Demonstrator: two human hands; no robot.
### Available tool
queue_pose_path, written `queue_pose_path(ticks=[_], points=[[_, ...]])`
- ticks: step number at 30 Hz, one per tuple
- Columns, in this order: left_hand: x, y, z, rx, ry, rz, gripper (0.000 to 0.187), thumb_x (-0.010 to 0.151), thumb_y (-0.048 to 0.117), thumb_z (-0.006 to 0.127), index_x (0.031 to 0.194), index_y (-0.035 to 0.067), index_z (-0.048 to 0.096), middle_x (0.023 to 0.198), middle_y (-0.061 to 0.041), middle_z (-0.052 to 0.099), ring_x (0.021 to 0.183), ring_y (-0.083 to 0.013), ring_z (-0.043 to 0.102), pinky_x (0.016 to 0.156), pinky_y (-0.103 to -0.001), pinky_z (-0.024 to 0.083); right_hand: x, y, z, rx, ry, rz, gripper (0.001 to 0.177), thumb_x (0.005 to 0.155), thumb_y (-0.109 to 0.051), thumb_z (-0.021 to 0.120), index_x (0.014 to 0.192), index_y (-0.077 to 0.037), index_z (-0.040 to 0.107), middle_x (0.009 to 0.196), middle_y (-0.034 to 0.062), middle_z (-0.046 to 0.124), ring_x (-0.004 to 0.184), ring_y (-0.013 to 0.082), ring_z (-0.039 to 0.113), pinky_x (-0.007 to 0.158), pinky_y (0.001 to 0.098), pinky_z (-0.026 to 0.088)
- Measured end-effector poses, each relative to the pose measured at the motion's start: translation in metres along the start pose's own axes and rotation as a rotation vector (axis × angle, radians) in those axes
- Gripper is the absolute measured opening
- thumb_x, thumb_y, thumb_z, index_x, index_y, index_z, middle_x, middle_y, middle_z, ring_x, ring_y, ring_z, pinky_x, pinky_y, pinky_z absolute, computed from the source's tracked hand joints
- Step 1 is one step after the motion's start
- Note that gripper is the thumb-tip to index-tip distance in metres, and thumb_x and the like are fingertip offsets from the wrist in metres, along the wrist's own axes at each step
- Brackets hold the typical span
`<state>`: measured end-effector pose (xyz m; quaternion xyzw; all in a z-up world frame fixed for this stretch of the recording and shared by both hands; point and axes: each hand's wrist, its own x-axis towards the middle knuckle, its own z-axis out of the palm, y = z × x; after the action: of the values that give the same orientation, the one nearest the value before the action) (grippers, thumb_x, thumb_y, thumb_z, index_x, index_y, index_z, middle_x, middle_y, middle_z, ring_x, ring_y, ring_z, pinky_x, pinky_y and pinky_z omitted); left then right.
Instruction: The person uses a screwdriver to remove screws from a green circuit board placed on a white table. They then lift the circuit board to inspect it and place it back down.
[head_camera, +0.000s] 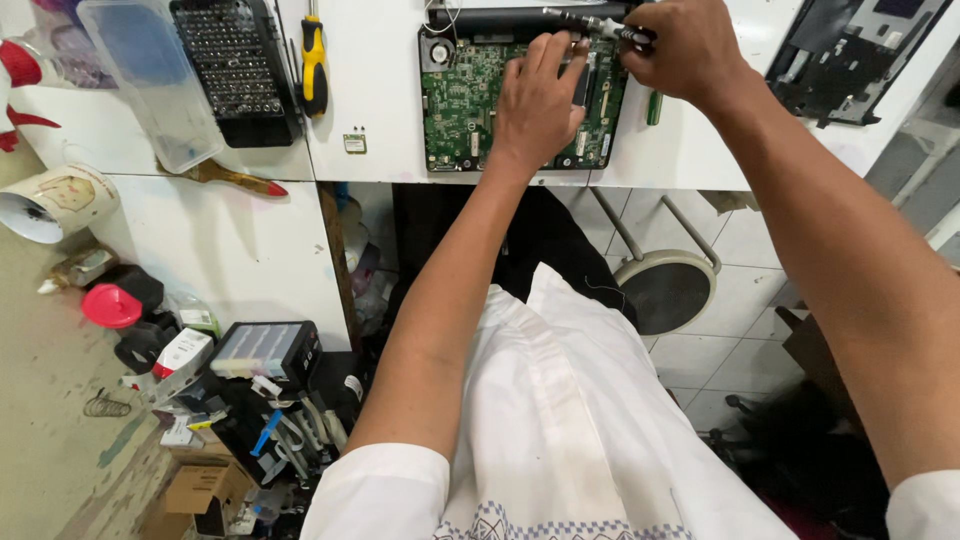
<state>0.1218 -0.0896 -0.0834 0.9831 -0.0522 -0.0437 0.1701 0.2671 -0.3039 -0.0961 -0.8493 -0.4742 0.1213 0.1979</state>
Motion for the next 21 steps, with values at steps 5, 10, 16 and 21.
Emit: queue_pose_path(ticks=[5, 10, 16, 21], points=[[0.001, 0.002, -0.001, 0.038, 0.004, -0.010, 0.065, 0.084, 0.028, 0.090, 0.143, 0.015, 0.066, 0.144, -0.011, 0.053, 0.138, -0.0286, 0.049, 0.095, -0.047, 0.054, -0.008, 0.008, 0.021, 0.118, -0.076, 0.200, 0.023, 0.108, -0.017, 0.088, 0.096, -0.002, 0.075, 0.076, 0.0148, 0.064, 0.064, 0.0346, 0.054, 0.055, 0.0453, 0.035], [0.002, 0.005, -0.003, 0.019, -0.059, -0.032, 0.078, 0.086, 0.041, 0.095, 0.150, 0.013, 0.061, 0.151, -0.011, 0.051, 0.143, -0.0292, 0.047, 0.098, -0.048, 0.054, 0.002, -0.006, 0.004, 0.386, -0.042, 0.274, 0.028, 0.116, -0.008, 0.085, 0.092, 0.002, 0.075, 0.072, 0.0098, 0.056, 0.062, 0.0205, 0.042, 0.057, 0.0416, 0.030], [-0.001, 0.006, 0.003, 0.084, -0.090, -0.046, 0.081, 0.091, 0.049, 0.094, 0.156, 0.016, 0.056, 0.155, -0.009, 0.048, 0.146, -0.0273, 0.043, 0.101, -0.049, 0.053, 0.001, -0.011, 0.000, 0.594, -0.041, 0.321, 0.039, 0.115, 0.001, 0.080, 0.085, -0.005, 0.056, 0.078, -0.0004, 0.038, 0.074, 0.0147, 0.035, 0.067, 0.0380, 0.025], [0.000, 0.005, -0.001, 0.104, -0.110, -0.044, 0.082, 0.091, 0.050, 0.091, 0.157, 0.017, 0.056, 0.155, -0.008, 0.050, 0.146, -0.0254, 0.044, 0.100, -0.048, 0.054, 0.004, -0.020, -0.008, 0.679, -0.046, 0.445, 0.024, 0.117, -0.003, 0.081, 0.095, -0.004, 0.069, 0.082, -0.0015, 0.048, 0.079, 0.0113, 0.042, 0.066, 0.0345, 0.034]])
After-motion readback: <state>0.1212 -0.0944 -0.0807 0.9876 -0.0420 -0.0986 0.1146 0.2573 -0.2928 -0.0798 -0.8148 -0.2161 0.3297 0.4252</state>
